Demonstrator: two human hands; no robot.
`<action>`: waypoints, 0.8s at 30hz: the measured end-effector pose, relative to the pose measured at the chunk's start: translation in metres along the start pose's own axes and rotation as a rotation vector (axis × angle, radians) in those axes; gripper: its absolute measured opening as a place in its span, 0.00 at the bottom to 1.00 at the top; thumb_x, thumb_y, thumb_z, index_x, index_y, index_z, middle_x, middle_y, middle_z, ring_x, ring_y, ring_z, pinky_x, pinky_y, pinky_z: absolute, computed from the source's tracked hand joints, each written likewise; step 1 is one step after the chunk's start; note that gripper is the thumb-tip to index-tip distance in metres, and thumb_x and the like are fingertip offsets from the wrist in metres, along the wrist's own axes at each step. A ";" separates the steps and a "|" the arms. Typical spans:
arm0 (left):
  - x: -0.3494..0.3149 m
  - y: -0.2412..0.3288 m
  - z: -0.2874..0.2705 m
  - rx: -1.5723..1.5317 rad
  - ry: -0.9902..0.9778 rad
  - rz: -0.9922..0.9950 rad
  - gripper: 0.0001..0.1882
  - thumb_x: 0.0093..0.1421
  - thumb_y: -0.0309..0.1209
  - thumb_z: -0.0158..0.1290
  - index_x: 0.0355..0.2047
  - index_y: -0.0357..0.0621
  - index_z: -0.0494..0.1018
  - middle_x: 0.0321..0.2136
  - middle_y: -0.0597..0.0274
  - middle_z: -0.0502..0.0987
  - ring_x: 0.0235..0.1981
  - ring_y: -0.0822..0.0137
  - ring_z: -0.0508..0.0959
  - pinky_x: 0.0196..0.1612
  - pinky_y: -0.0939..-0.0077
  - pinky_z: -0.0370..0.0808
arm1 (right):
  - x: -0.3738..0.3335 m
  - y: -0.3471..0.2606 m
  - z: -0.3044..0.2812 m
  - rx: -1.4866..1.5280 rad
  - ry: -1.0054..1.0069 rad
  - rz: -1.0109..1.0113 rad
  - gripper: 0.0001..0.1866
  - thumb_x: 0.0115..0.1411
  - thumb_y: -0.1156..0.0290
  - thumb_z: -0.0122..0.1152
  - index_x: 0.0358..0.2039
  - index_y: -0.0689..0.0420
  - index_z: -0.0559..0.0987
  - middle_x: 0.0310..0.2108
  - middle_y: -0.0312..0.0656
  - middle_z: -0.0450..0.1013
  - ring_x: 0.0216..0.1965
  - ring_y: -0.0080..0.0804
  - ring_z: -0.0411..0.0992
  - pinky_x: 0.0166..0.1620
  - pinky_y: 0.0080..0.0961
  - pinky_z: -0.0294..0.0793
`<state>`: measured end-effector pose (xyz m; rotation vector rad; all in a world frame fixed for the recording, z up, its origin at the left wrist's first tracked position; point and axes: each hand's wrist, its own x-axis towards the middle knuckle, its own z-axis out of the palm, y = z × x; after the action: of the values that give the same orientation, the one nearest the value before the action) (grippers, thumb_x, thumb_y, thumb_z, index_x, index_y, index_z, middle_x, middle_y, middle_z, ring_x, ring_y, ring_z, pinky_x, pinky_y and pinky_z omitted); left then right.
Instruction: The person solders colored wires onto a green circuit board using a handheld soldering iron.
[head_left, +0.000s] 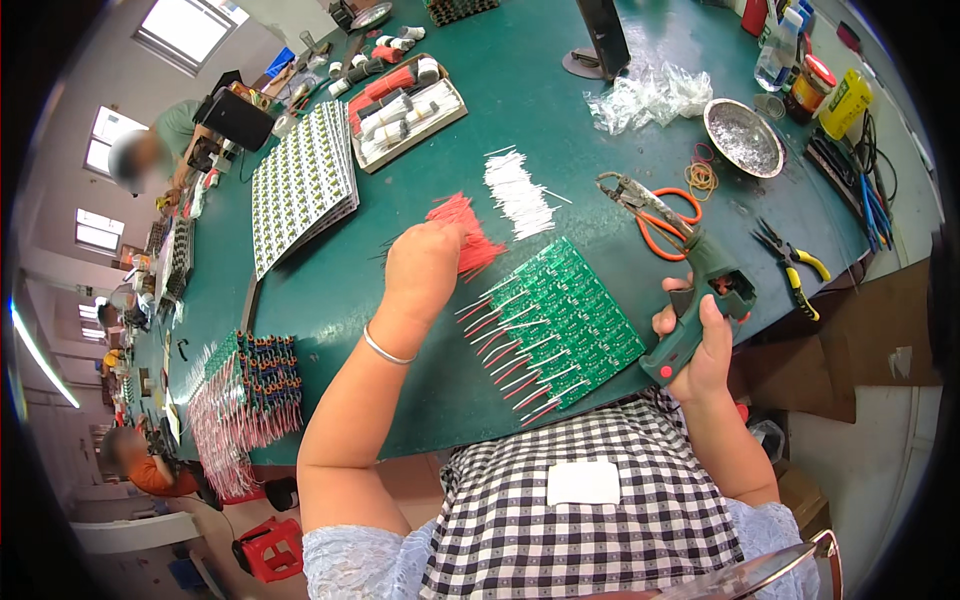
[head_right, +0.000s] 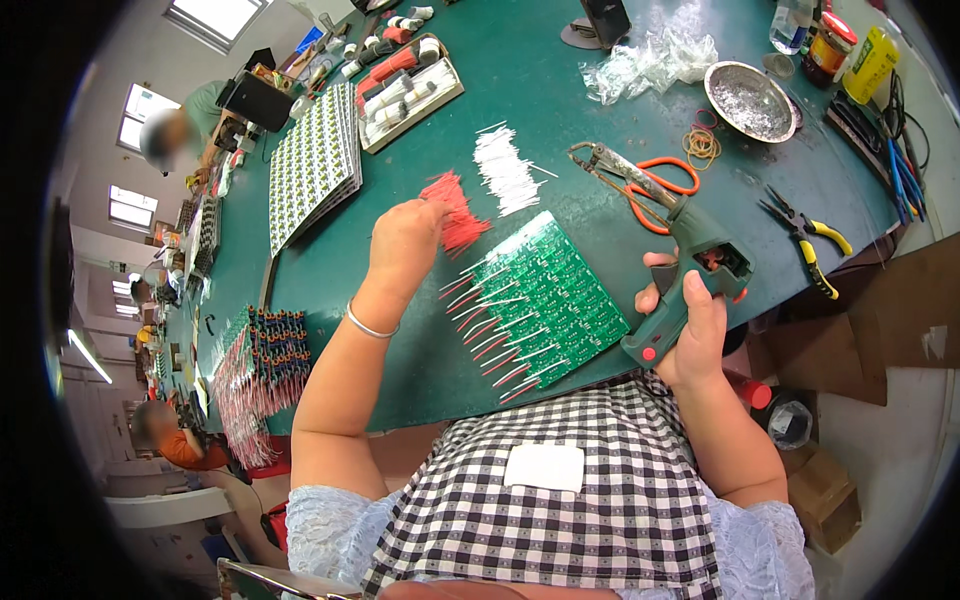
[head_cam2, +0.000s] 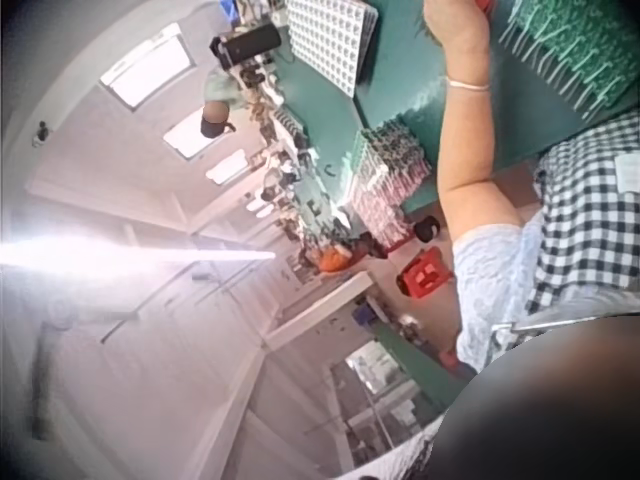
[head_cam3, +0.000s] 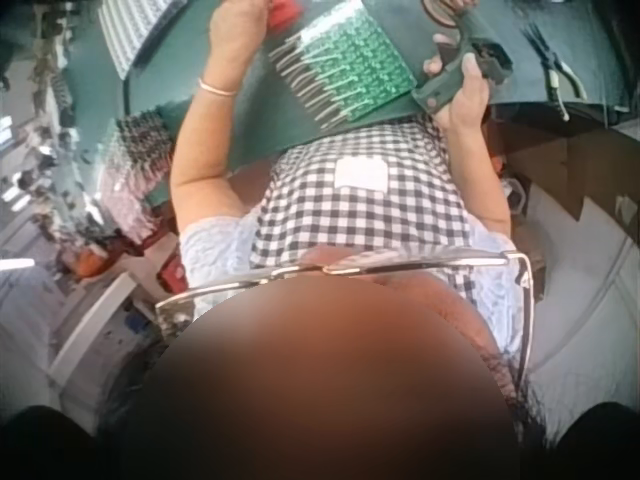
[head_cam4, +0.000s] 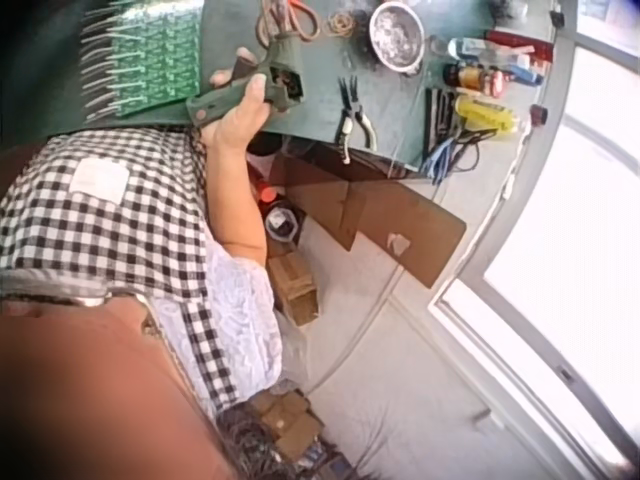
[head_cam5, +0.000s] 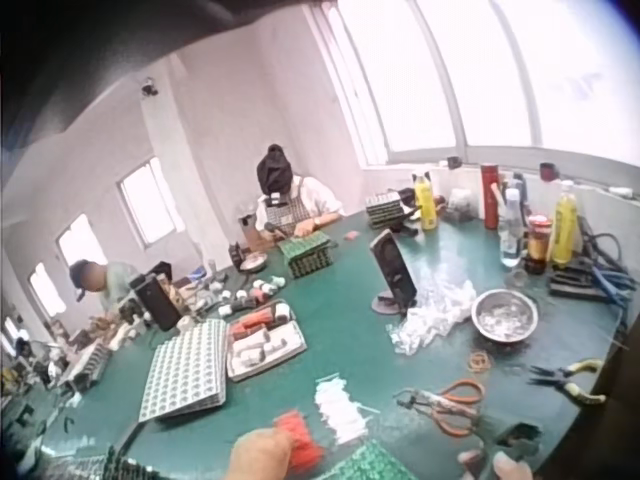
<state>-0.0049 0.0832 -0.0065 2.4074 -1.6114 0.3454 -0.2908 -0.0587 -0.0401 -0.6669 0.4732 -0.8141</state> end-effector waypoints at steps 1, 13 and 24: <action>0.001 0.002 -0.002 0.051 -0.039 0.011 0.03 0.50 0.24 0.50 0.24 0.44 0.74 0.23 0.55 0.75 0.28 0.55 0.77 0.31 0.63 0.75 | 0.000 0.000 0.001 -0.021 0.000 -0.004 0.18 0.65 0.63 0.45 0.51 0.59 0.65 0.44 0.47 0.69 0.28 0.25 0.67 0.34 0.25 0.67; 0.014 0.015 -0.022 0.170 -0.245 -0.066 0.03 0.54 0.29 0.52 0.27 0.48 0.76 0.23 0.58 0.77 0.28 0.57 0.78 0.29 0.64 0.74 | 0.002 0.001 0.000 0.007 0.039 0.008 0.18 0.63 0.63 0.48 0.50 0.58 0.65 0.43 0.49 0.70 0.27 0.28 0.69 0.33 0.28 0.70; -0.031 0.004 -0.019 -1.247 -0.032 -0.619 0.08 0.57 0.22 0.54 0.37 0.37 0.78 0.32 0.61 0.80 0.32 0.75 0.76 0.36 0.83 0.73 | 0.001 -0.001 0.001 -0.032 0.063 0.031 0.21 0.62 0.62 0.50 0.51 0.59 0.65 0.44 0.49 0.70 0.27 0.29 0.69 0.32 0.28 0.69</action>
<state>-0.0213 0.1152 0.0020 1.6887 -0.5992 -0.6279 -0.2900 -0.0595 -0.0393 -0.6630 0.5534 -0.8020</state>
